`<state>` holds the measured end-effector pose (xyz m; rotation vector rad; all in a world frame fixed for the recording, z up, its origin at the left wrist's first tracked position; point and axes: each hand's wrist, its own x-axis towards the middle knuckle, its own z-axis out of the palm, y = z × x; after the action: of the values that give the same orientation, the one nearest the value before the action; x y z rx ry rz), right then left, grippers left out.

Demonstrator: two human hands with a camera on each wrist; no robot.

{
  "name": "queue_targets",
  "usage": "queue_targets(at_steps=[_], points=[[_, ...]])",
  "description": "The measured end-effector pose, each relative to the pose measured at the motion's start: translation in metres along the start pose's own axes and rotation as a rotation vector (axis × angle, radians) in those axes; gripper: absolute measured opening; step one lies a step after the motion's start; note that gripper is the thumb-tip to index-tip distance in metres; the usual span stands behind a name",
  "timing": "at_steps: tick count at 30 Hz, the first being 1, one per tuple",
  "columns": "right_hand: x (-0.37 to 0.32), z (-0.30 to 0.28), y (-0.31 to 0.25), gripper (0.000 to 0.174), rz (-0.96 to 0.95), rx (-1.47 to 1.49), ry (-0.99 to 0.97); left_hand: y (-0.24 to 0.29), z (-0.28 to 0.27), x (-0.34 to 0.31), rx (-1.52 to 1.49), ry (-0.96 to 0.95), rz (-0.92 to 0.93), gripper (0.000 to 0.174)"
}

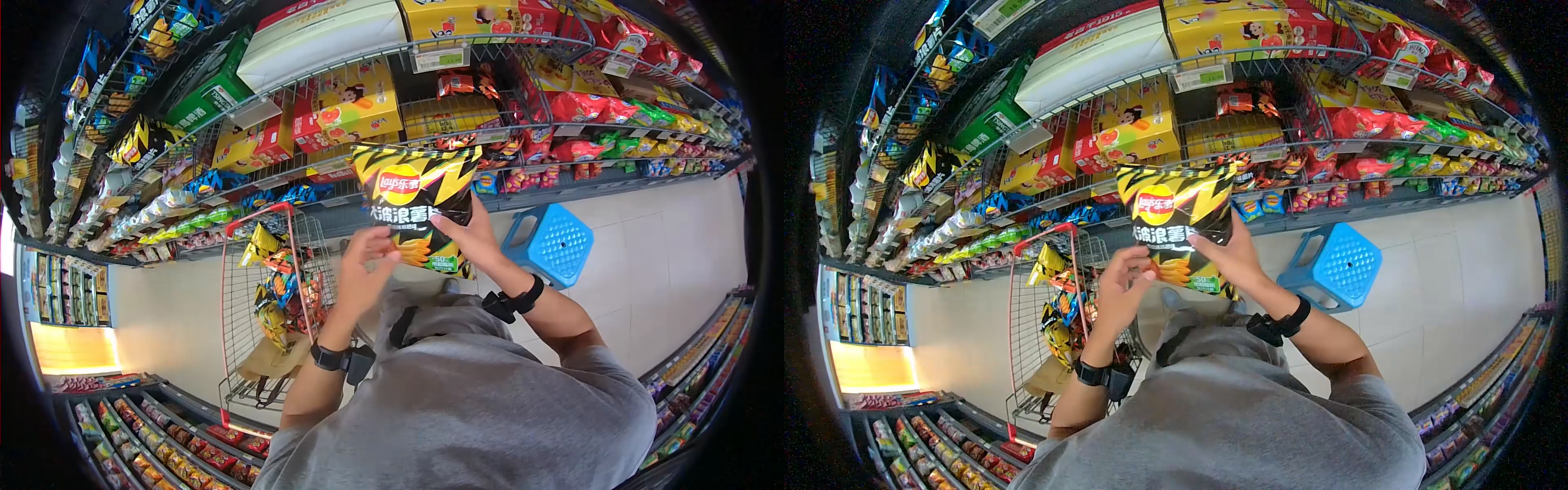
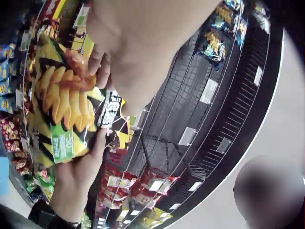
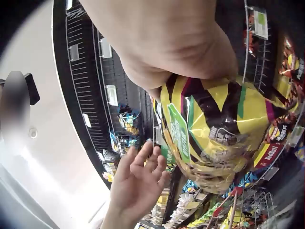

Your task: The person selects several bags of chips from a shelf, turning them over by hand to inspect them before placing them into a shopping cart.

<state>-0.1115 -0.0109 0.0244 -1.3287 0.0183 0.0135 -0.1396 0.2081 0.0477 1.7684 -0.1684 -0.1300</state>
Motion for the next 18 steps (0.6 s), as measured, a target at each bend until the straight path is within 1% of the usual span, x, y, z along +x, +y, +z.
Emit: queue_targets(at_steps=[1,2,4,5,6,7,8,9,10,11,13,14,17,18], points=[[-0.001,0.003,-0.004,0.063,-0.053,-0.035,-0.007,0.005,0.005,0.0,-0.002,-0.032,0.013,0.05],[-0.001,0.004,0.001,0.069,-0.07,-0.081,-0.063,0.008,0.008,0.0,0.007,-0.007,0.029,0.054],[-0.007,0.01,-0.01,0.08,-0.087,-0.034,-0.213,0.015,0.013,0.001,0.024,0.038,0.063,0.06],[-0.008,0.009,-0.012,0.085,-0.094,-0.027,-0.291,0.019,0.012,0.002,0.01,0.04,0.032,0.074],[-0.007,0.01,-0.008,0.087,-0.127,-0.085,-0.326,0.017,0.011,0.004,-0.024,0.068,0.035,0.081],[-0.009,0.007,-0.009,0.088,-0.148,-0.138,-0.403,0.012,0.01,0.005,-0.057,0.099,0.038,0.088],[-0.012,0.004,-0.011,0.088,-0.169,-0.19,-0.483,0.002,0.01,0.006,-0.17,0.074,0.067,0.094],[-0.016,0.005,-0.02,0.088,-0.189,-0.242,-0.563,0.0,0.009,0.007,-0.157,0.104,0.1,0.087],[-0.02,0.007,-0.025,0.086,-0.204,-0.253,-0.626,0.0,0.009,0.006,-0.164,0.167,0.052,0.075],[-0.022,0.007,-0.031,0.084,-0.205,-0.259,-0.645,0.002,0.008,0.005,-0.171,0.23,0.005,0.064],[-0.024,0.006,-0.038,0.08,-0.207,-0.27,-0.681,-0.001,-0.001,0.007,-0.248,0.38,-0.086,0.052],[-0.02,-0.001,-0.033,0.071,-0.172,-0.221,-0.644,-0.005,-0.005,0.006,-0.251,0.429,-0.082,0.048],[-0.001,-0.019,-0.019,0.066,-0.164,-0.153,-0.308,-0.019,-0.022,-0.006,-0.298,0.314,-0.155,0.052],[0.004,-0.024,-0.023,0.073,-0.122,-0.073,-0.322,-0.017,-0.024,-0.01,-0.351,0.255,-0.151,0.053]])
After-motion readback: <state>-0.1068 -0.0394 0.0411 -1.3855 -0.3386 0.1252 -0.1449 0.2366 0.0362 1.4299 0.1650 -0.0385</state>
